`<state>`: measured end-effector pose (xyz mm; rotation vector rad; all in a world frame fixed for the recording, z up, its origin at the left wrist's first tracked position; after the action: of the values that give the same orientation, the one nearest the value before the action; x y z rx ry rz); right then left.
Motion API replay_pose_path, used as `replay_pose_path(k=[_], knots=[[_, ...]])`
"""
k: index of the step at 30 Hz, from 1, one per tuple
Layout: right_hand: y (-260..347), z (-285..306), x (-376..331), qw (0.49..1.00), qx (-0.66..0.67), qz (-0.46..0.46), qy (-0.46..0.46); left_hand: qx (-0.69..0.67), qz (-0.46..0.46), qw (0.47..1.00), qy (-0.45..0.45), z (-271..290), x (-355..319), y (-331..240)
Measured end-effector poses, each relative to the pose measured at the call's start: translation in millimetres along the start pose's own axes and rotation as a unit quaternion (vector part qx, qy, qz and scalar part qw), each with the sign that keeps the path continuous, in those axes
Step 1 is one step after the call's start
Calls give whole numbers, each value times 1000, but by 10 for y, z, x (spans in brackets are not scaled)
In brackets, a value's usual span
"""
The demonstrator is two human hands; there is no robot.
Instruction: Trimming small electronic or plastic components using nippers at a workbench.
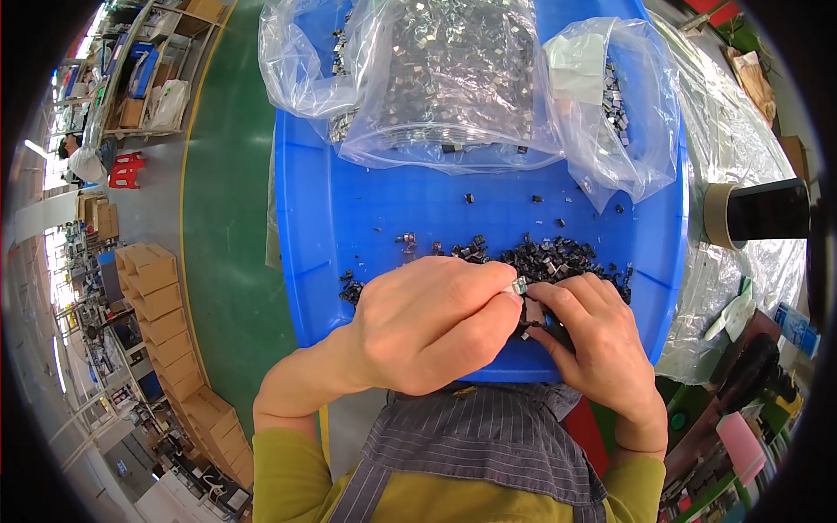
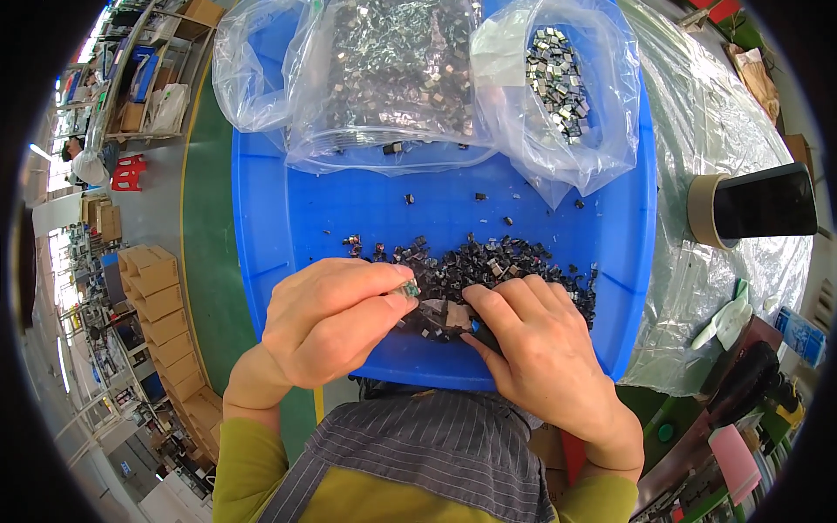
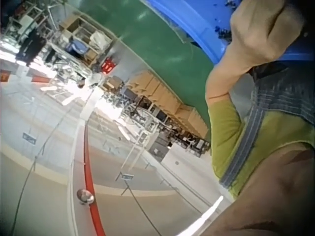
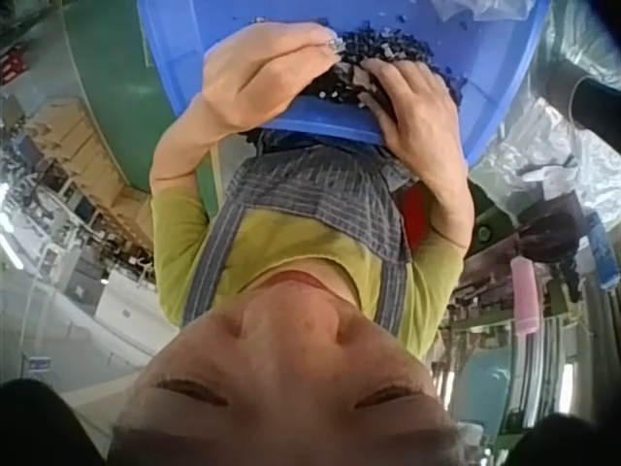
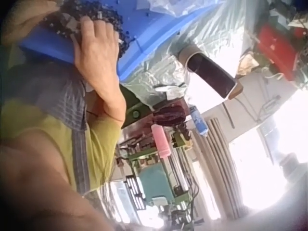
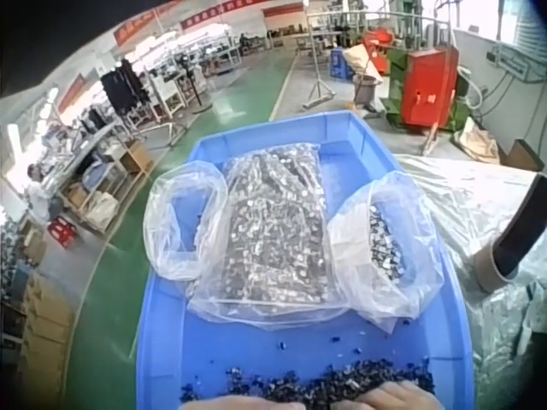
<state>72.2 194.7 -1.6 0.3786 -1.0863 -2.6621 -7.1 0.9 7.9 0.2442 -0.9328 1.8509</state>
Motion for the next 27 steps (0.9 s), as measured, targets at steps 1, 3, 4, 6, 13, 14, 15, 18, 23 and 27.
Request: replay_pose_path(k=[1, 3, 4, 6, 13, 14, 15, 18, 23, 27], knots=[[0, 0, 1, 1000, 2, 0, -1, 0, 1, 1000, 0, -3, 2, -2], [6, 4, 1, 1000, 1, -2, 3, -8, -5, 1000, -1, -9, 3, -9], [9, 8, -1, 1000, 0, -4, 5, -8, -5, 1000, -1, -6, 7, -11], [7, 6, -1, 1000, 0, -4, 5, -7, -6, 1000, 4, 1, 16, -14], [4, 12, 13, 1000, 1, -3, 1, 1, -6, 1000, 3, -14, 15, -21], [5, 9, 15, 1000, 1, -1, 0, -42, -14, 999, 24, -25, 15, -33], [7, 2, 12, 1000, -5, 1, 0, -83, -21, 995, 46, -41, 15, -50], [18, 14, 14, 1000, -13, 8, -2, -86, -34, 994, 59, -133, -13, -78], [19, 39, -26, 1000, -7, -12, -24, -45, 3, 997, 63, 49, 2, -35], [11, 52, -60, 997, -8, -4, -70, -41, 109, 991, 71, 163, 138, -13]])
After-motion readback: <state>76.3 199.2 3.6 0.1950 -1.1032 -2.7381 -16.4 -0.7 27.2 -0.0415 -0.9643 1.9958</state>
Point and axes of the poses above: each hand's wrist, its own x-axis towards the middle knuckle, its own z-axis out of the back of the hand, y = z × x, the point moved 1 cm from there along x, towards the middle knuckle, and after that the axes turned 3 degrees about y, right-handed, at the moved point
